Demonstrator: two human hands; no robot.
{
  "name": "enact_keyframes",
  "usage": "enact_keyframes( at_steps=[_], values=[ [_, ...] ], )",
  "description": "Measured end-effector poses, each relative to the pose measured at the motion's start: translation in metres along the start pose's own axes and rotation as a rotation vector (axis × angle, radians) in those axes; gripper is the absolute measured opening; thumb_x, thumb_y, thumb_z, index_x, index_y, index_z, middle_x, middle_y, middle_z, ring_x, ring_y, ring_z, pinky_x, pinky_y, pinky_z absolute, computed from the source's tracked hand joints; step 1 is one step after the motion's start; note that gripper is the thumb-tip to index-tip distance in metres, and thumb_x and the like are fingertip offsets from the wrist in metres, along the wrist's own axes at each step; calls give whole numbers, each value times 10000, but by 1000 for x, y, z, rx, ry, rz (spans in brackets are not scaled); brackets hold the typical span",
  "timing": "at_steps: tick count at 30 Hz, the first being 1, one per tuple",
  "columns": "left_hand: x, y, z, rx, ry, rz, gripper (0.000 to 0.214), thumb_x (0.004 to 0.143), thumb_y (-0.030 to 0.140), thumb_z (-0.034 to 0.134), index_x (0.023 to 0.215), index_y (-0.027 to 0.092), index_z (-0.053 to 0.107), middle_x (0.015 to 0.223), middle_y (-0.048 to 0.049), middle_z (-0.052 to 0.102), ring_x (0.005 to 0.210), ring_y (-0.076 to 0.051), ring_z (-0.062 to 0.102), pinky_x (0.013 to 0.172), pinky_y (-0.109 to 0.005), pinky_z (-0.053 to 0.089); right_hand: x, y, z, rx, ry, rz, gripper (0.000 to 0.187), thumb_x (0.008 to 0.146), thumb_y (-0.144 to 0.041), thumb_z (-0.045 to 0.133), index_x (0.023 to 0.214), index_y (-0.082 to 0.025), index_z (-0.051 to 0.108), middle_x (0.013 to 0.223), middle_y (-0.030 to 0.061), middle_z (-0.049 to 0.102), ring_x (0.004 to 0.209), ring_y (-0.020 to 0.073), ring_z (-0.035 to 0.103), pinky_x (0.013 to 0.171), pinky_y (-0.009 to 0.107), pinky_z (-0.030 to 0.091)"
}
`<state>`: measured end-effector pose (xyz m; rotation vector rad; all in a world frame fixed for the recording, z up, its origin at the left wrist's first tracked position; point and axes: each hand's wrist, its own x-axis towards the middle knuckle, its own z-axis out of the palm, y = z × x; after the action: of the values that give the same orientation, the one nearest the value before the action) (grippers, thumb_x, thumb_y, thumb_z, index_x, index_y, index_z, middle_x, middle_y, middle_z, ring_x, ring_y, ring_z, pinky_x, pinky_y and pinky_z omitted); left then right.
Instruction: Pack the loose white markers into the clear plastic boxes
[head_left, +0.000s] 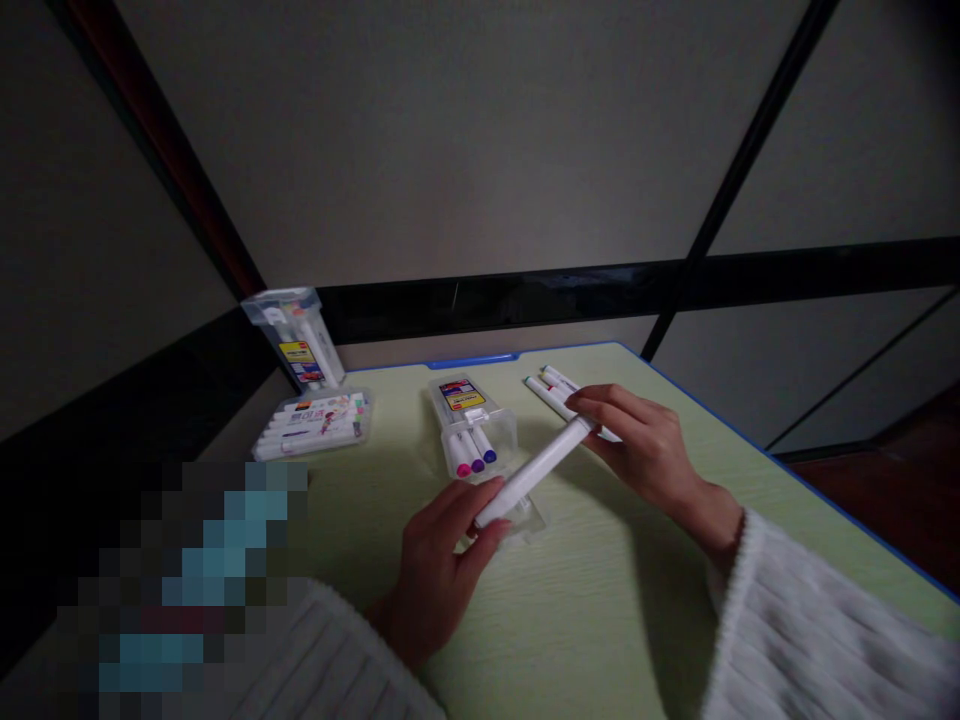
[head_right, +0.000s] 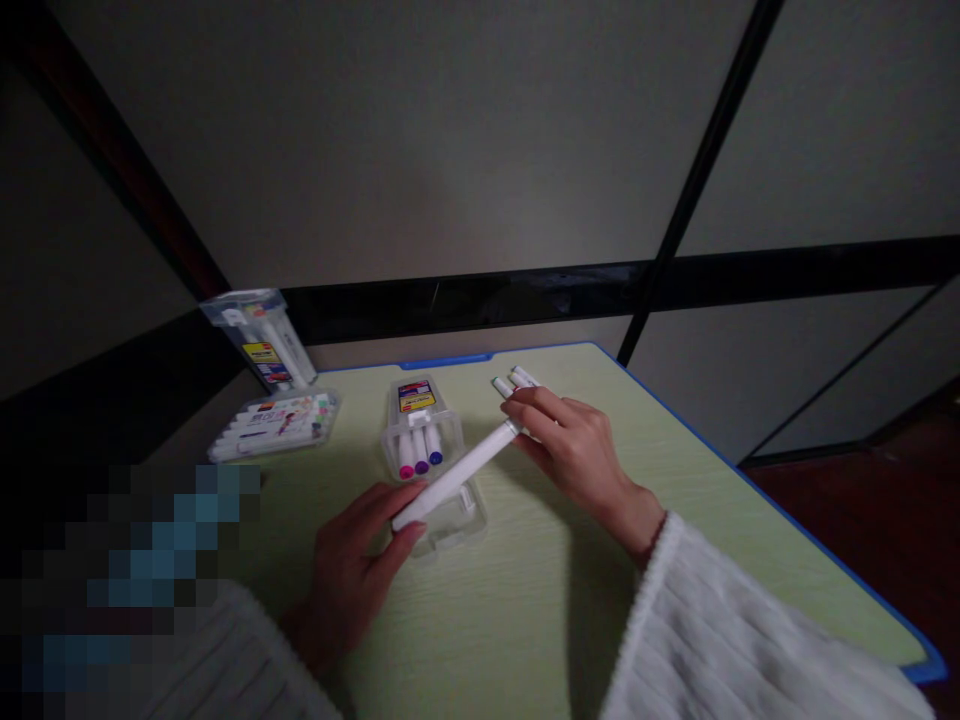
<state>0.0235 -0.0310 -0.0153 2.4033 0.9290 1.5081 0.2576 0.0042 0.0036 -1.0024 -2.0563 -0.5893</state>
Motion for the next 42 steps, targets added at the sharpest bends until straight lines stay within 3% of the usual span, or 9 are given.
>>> enact_keyframes(
  at_steps=[7,13,27,42],
  values=[
    [-8,-3,6,41,-114,77,311,869,336,451,1061,122,571,713,-29,615,545,-85,566,504,-163,503,1,-5,4,35,96,55,86,795,-206,580,877,-187,569,824,63,554,692,170,547,562,279,440],
    [-10,-5,8,23,-152,98,269,873,242,456,1084,109,556,796,-70,647,709,-133,628,632,-226,551,3,-15,10,64,26,61,49,809,-194,534,786,-166,567,792,61,475,704,180,468,561,295,404],
    [-5,-4,7,59,-241,95,292,897,256,390,1102,121,549,874,-96,660,790,-163,638,706,-264,541,2,-19,7,70,53,-78,63,789,-184,571,726,-180,565,727,40,533,707,177,407,623,305,374],
    [-1,2,4,52,-233,107,275,900,232,375,1082,114,544,886,-100,657,790,-164,631,707,-255,531,4,-21,1,76,55,-61,143,765,-208,562,628,-204,523,648,14,515,642,167,396,598,309,343]
  ],
)
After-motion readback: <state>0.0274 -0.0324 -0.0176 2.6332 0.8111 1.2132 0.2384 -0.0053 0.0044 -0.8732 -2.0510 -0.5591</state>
